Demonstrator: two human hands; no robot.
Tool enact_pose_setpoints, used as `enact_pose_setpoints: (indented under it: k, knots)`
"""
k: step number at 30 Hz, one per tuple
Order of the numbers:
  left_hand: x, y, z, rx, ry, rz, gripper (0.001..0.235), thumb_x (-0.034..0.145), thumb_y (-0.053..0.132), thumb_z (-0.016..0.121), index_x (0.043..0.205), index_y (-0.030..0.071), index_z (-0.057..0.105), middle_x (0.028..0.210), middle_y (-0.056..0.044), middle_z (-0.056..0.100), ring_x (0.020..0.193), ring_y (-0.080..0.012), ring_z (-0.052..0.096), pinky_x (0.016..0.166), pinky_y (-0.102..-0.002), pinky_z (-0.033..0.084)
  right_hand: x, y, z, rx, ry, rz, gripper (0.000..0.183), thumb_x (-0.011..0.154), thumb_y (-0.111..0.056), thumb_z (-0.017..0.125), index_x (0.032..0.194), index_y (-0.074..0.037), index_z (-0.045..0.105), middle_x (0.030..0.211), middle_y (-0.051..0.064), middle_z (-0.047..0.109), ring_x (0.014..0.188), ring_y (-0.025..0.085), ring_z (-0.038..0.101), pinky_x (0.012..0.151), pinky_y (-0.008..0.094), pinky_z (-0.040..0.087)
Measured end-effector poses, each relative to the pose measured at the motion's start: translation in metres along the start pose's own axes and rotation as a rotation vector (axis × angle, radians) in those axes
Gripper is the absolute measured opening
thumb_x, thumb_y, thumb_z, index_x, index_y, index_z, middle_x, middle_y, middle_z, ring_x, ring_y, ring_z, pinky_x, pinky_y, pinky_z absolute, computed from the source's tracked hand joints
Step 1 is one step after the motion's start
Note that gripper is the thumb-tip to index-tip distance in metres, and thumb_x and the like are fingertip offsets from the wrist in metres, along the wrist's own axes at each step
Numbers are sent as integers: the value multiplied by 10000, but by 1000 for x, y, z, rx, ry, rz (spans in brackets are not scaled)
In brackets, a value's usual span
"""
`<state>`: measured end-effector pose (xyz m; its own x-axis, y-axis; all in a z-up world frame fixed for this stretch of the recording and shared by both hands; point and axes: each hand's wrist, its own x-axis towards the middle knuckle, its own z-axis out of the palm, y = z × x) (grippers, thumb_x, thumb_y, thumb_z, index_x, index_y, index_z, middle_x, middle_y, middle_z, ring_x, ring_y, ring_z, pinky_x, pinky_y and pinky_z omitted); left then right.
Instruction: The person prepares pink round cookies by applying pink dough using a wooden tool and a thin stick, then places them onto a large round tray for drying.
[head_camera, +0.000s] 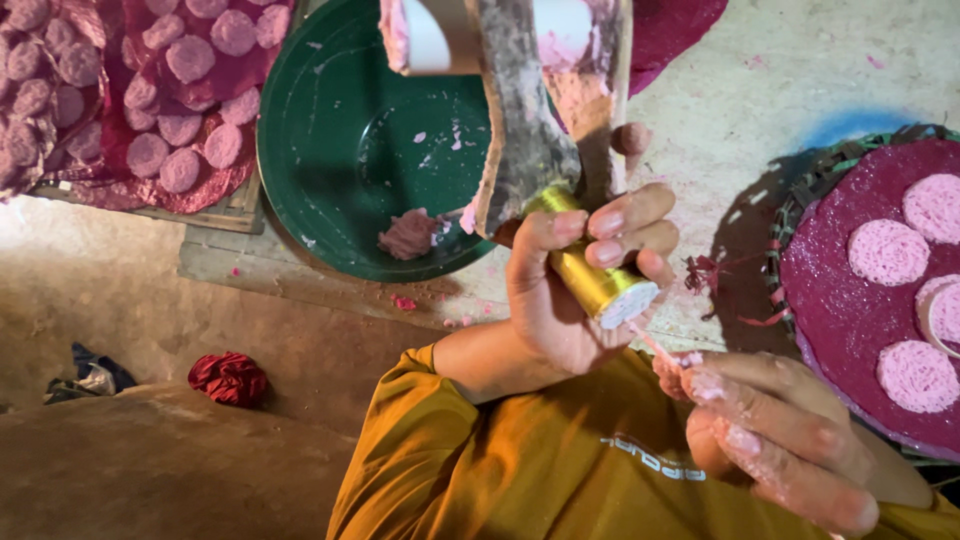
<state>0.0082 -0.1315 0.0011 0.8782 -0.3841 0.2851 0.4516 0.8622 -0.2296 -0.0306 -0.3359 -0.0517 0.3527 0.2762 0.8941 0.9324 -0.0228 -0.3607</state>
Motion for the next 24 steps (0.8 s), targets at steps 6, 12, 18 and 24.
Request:
enact_pose_setpoints:
  k: [6, 12, 18, 24]
  knots:
    - [1, -1, 1, -12, -21, -13, 349, 1015, 65, 596, 1351, 87, 504, 954, 16, 461, 882, -43, 529, 1058, -267, 524, 7, 3, 4, -22, -36, -47, 401, 845, 24, 706, 1177, 6, 481, 983, 224, 653, 810, 405, 751, 681, 525, 615]
    - [1, -1, 6, 25, -13, -17, 375, 993, 66, 608, 1359, 86, 530, 941, 18, 469, 870, -43, 542, 1061, -270, 524, 16, 10, 7, -92, 31, -243, 438, 821, 65, 733, 1126, 36, 420, 988, 230, 614, 771, 395, 736, 638, 472, 611]
    - [3, 0, 4, -11, 29, -34, 309, 977, 91, 621, 1267, 92, 516, 930, 17, 472, 847, -48, 546, 1056, -286, 525, 29, 3, 16, -72, 13, -161, 429, 817, 64, 726, 1102, 17, 408, 992, 226, 615, 766, 389, 737, 636, 475, 611]
    - [-1, 1, 0, -5, -16, -30, 371, 999, 64, 596, 1352, 99, 487, 953, 12, 474, 877, -51, 545, 1043, -270, 529, 53, 0, 24, -179, 154, -191, 402, 789, 106, 696, 1078, 35, 427, 993, 241, 650, 759, 379, 751, 615, 461, 610]
